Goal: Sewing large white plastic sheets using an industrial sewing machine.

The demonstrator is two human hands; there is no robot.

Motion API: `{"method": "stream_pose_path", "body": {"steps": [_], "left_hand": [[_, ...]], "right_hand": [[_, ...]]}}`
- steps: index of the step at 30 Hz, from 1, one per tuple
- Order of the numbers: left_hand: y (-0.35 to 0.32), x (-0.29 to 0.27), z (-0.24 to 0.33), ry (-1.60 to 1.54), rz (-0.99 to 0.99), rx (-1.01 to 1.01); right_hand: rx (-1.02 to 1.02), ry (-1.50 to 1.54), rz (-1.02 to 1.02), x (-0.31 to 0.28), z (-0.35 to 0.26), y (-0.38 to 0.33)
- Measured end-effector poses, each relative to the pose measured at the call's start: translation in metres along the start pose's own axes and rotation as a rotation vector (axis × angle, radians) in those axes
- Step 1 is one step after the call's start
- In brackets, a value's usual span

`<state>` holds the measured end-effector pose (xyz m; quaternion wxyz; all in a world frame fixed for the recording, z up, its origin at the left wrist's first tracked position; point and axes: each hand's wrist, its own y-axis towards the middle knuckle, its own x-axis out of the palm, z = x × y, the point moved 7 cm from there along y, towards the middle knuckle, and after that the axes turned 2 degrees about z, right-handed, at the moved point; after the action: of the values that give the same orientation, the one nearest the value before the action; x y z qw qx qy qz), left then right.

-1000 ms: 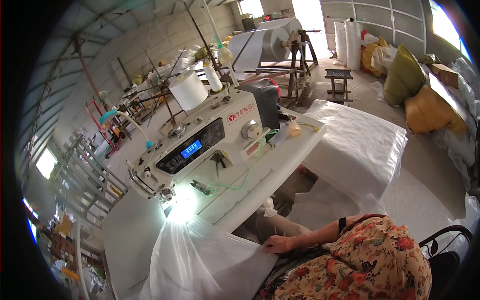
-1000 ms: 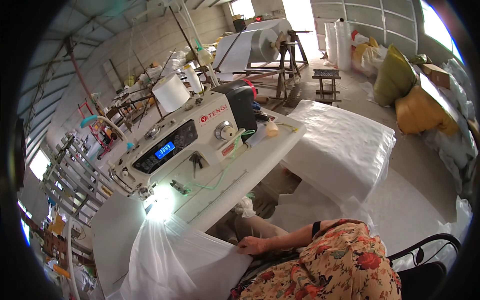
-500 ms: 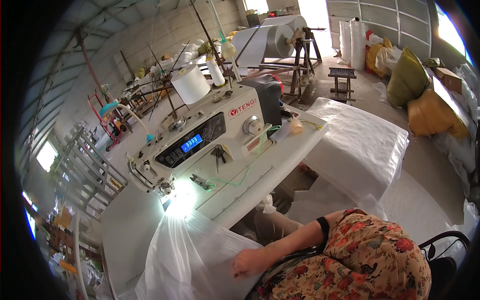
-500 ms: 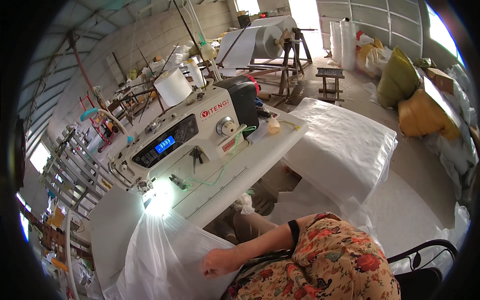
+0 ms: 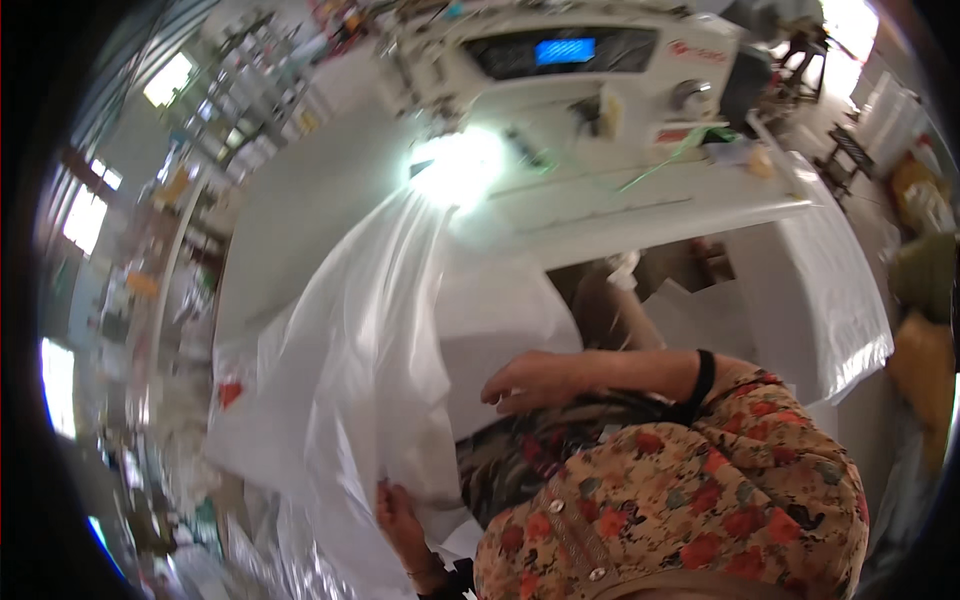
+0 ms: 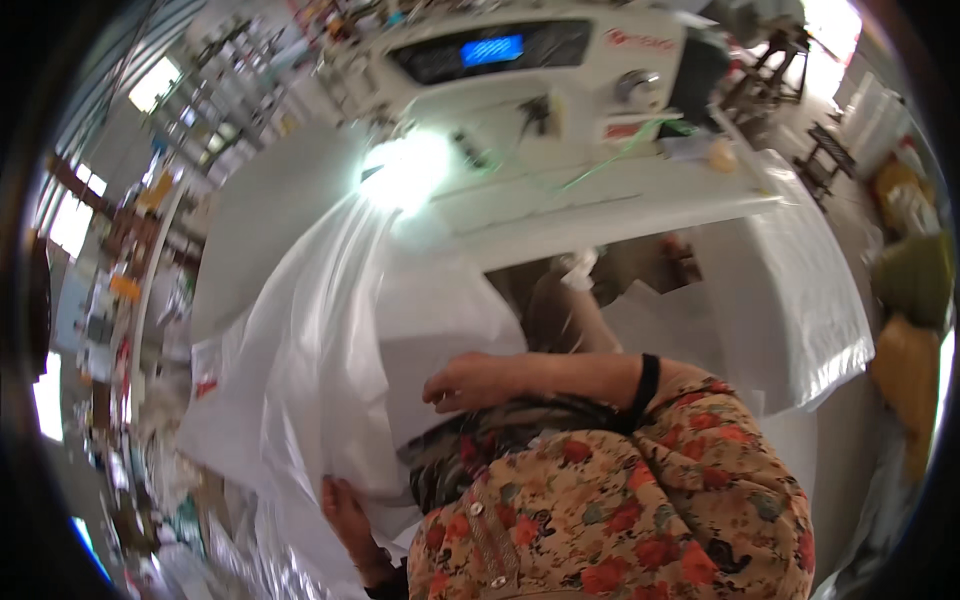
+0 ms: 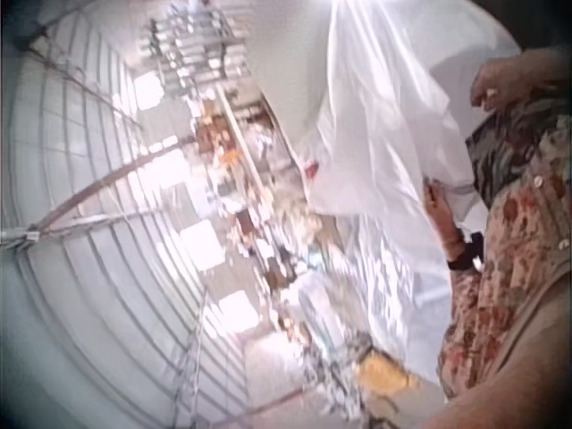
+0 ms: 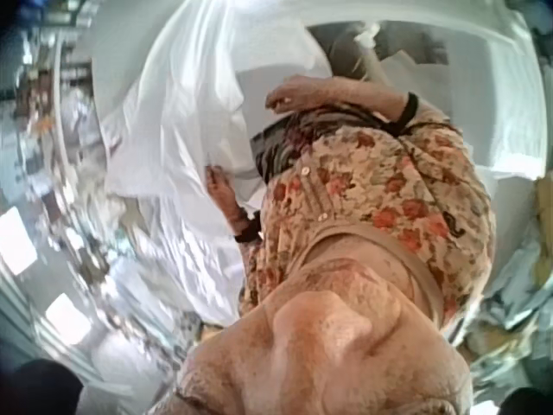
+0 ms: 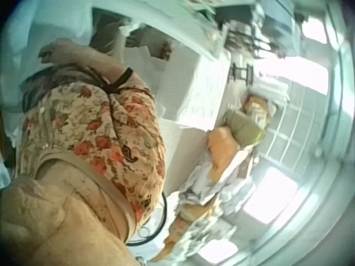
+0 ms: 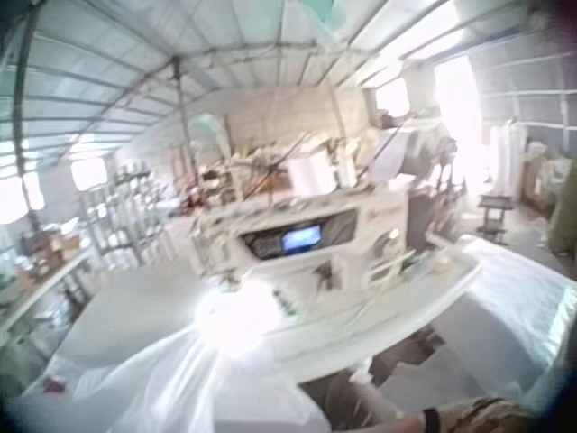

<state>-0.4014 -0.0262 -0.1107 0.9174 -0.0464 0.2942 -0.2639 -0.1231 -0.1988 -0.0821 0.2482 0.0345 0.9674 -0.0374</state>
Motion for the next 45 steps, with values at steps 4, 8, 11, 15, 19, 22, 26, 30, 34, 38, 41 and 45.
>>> {"method": "stream_pose_path", "body": {"steps": [4, 8, 11, 15, 19, 22, 26, 30, 34, 38, 41, 45], "left_hand": [[-0.051, -0.057, 0.094, -0.232, 0.26, 0.595], [-0.051, -0.062, 0.129, -0.352, 0.265, 0.586], [-0.038, -0.059, 0.108, -0.766, 0.173, 0.27], [-0.032, -0.05, 0.087, -0.687, 0.275, 0.056], [-0.033, -0.013, 0.14, 0.018, -0.065, 0.382], [-0.065, -0.006, 0.202, 0.359, 0.252, 1.015], [-0.047, 0.034, 0.217, 0.325, -0.181, 0.878], [-0.01, 0.061, 0.197, 0.257, -0.426, 0.538], [0.013, 0.065, 0.177, 0.03, -0.483, 0.27], [0.022, 0.037, 0.191, -0.683, -0.388, 0.205], [0.033, 0.024, 0.199, -0.637, -0.196, 0.192], [0.037, 0.009, 0.225, -0.725, -0.117, 0.239]], "right_hand": [[-0.083, 0.347, -0.115, 0.002, -0.055, 0.013], [-0.152, 0.726, -0.207, 0.009, -0.088, 0.019], [-0.166, 0.879, -0.221, 0.019, -0.097, 0.021], [-0.181, 0.865, -0.079, 0.021, -0.093, 0.021], [-0.079, 0.27, -0.035, 0.03, -0.085, 0.015], [-0.061, 0.41, 0.113, 0.037, -0.092, 0.013], [-0.248, 0.225, 0.3, 0.048, -0.111, 0.009], [-0.337, 0.017, 0.206, 0.057, -0.119, 0.009], [-0.356, -0.196, -0.024, 0.05, -0.108, 0.008], [-0.266, -0.019, 0.133, 0.006, -0.081, 0.008], [-0.229, 0.555, 0.489, -0.054, -0.052, 0.023], [0.072, 0.625, 0.79, -0.141, -0.005, 0.033]]}}
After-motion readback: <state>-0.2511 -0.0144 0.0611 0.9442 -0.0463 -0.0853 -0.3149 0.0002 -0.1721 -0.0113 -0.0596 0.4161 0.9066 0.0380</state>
